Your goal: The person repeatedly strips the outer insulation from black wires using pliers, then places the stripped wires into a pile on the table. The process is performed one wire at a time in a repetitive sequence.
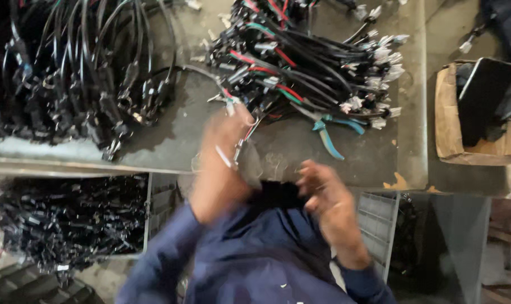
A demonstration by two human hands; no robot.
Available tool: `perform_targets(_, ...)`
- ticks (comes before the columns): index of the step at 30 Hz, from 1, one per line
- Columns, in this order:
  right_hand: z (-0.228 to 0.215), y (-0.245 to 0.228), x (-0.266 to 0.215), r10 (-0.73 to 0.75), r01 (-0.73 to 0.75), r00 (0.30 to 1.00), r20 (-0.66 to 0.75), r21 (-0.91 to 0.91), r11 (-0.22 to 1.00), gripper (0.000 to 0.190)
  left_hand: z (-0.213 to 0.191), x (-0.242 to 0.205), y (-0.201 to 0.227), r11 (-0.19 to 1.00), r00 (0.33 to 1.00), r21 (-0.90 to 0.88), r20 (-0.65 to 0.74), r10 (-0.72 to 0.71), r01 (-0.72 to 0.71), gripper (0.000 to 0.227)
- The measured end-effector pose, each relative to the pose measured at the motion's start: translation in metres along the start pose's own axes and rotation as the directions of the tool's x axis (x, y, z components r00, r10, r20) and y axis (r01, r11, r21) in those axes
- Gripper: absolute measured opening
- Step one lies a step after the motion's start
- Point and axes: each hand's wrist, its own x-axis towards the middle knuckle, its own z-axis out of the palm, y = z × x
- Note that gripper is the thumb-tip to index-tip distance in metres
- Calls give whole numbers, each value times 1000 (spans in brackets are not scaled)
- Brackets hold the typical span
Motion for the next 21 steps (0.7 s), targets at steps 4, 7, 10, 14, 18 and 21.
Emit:
perform_targets(4,-12,-12,-3,-130,114,985,-118,-131,985,22,-35,76,-72,916,992,385,-7,123,-111,68)
perform_targets(7,-17,-6,-13,-174,146,981,-91,-255,956,12,-28,107,-119,926,942,316,320,99,-205,78)
perform_targets(10,-18,8,-37,-132,93,984,-120,-283,955,8,-14,115,-132,966,918,193,387,88,-173,74)
perform_targets(14,0,20,-53,-87,84,996,6,219,972,12,-44,107,-92,872,954,-440,286,-87,212,31)
perform_targets(18,16,-10,-17,-141,35,976,164,527,849,56,-45,51,-6,644,723,-515,685,-89,566,28)
perform_targets(21,-1,-53,31,98,-91,995,22,616,782,77,26,-26,47,681,778,-632,612,144,371,26)
